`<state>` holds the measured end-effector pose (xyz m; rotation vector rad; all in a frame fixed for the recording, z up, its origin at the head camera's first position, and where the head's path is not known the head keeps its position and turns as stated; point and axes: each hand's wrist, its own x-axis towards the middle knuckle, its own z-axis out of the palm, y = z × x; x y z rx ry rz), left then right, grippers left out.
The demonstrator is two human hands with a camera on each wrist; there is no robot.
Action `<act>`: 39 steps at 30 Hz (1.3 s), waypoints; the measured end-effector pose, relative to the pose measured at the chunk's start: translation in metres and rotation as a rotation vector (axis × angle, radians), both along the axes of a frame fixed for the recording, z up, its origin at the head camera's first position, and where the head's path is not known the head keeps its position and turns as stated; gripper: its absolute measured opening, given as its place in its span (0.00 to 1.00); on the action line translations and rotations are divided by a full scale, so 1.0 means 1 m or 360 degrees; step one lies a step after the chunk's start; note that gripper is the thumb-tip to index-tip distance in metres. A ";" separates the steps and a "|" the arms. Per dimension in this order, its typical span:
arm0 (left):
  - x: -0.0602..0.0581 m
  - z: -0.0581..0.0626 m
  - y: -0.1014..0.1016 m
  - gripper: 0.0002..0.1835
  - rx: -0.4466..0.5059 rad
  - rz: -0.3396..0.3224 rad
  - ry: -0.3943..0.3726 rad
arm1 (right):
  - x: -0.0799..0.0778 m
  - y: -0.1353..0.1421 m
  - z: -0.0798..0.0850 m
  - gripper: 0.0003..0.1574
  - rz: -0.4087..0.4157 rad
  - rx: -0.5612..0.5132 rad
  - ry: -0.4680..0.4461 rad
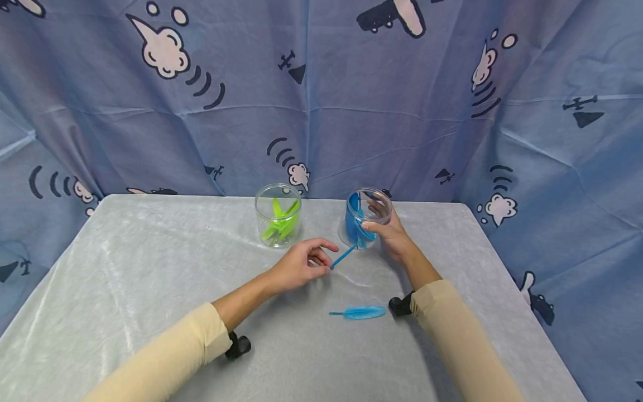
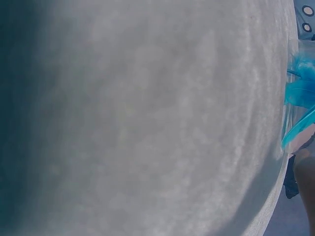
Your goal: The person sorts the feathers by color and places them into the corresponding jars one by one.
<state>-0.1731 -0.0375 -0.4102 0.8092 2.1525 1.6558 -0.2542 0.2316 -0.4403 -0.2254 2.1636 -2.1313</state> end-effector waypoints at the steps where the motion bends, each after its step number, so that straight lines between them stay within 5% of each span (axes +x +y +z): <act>1: -0.002 0.003 0.000 0.18 0.0010 0.0009 0.0009 | 0.000 0.000 0.000 0.53 0.0001 -0.0005 0.0005; 17: -0.032 0.046 0.003 0.17 0.0138 0.0186 0.0102 | 0.001 0.000 -0.004 0.53 -0.0034 -0.0015 -0.0002; 39: -0.057 0.064 0.021 0.13 -0.0103 0.0476 0.0185 | -0.001 -0.002 0.000 0.52 -0.0057 0.0044 -0.0035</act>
